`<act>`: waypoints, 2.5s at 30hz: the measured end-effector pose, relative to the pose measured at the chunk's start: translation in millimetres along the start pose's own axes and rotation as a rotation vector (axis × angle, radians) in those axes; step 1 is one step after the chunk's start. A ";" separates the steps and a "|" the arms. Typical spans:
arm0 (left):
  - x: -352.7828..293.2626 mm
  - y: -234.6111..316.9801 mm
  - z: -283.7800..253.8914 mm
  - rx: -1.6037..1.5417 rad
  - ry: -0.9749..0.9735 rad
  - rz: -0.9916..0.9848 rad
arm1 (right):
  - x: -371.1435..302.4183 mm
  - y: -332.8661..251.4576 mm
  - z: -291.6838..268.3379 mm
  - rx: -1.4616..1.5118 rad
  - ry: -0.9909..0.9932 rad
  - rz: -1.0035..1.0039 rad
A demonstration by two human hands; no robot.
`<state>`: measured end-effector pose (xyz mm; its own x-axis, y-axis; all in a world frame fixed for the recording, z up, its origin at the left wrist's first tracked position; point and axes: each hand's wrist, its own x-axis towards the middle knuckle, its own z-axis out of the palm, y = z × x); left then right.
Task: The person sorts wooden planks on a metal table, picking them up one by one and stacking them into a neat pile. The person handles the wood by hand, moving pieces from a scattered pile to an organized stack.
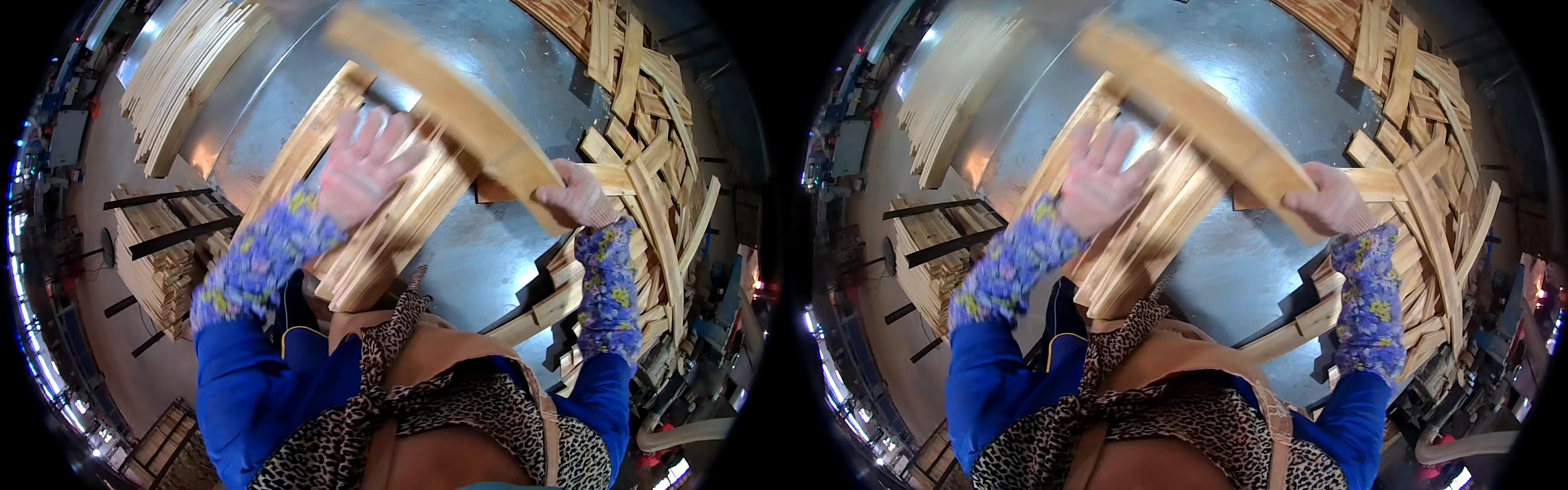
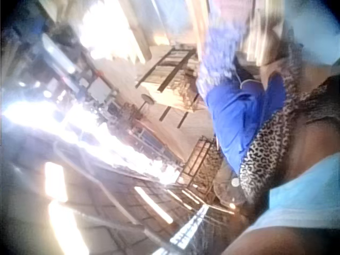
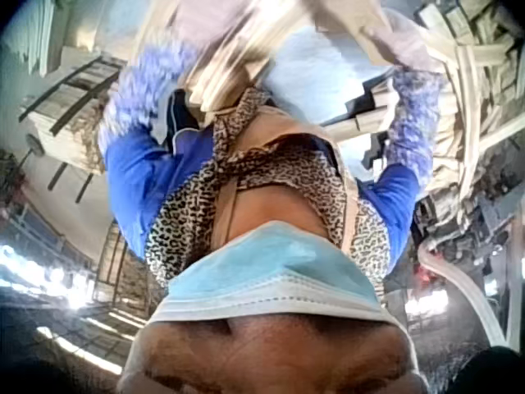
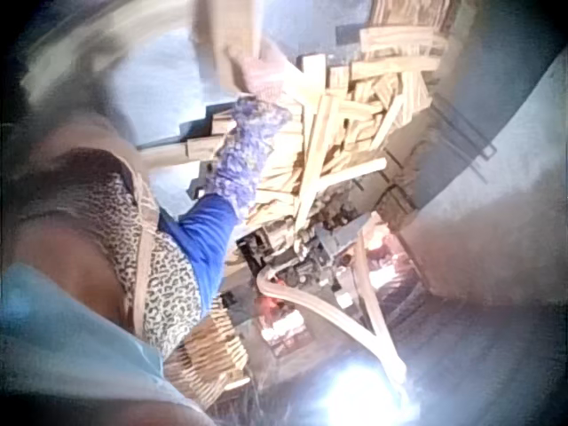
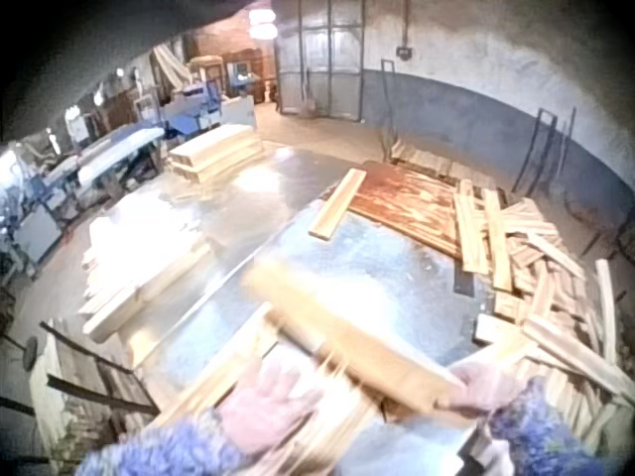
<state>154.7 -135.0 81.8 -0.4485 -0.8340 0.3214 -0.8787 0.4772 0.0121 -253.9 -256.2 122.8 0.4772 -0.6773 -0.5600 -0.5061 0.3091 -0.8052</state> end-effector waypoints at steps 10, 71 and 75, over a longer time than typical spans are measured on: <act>-52.0 -67.8 11.4 -0.006 -0.406 -0.709 | 46.4 144.9 -5.3 0.092 1.041 -0.098; -11.8 12.7 -50.9 -0.136 -0.637 0.174 | 11.4 -24.8 109.7 -0.290 -0.439 -0.133; -81.8 -35.7 -44.6 -0.031 -0.437 -0.378 | 46.5 60.1 -33.4 -0.879 0.411 0.041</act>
<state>230.1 -71.5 97.3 -0.1357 -0.9819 -0.1318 -0.9888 0.1259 0.0803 -286.2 -291.3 54.9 0.2437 -0.9090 -0.3380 -0.9526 -0.1589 -0.2596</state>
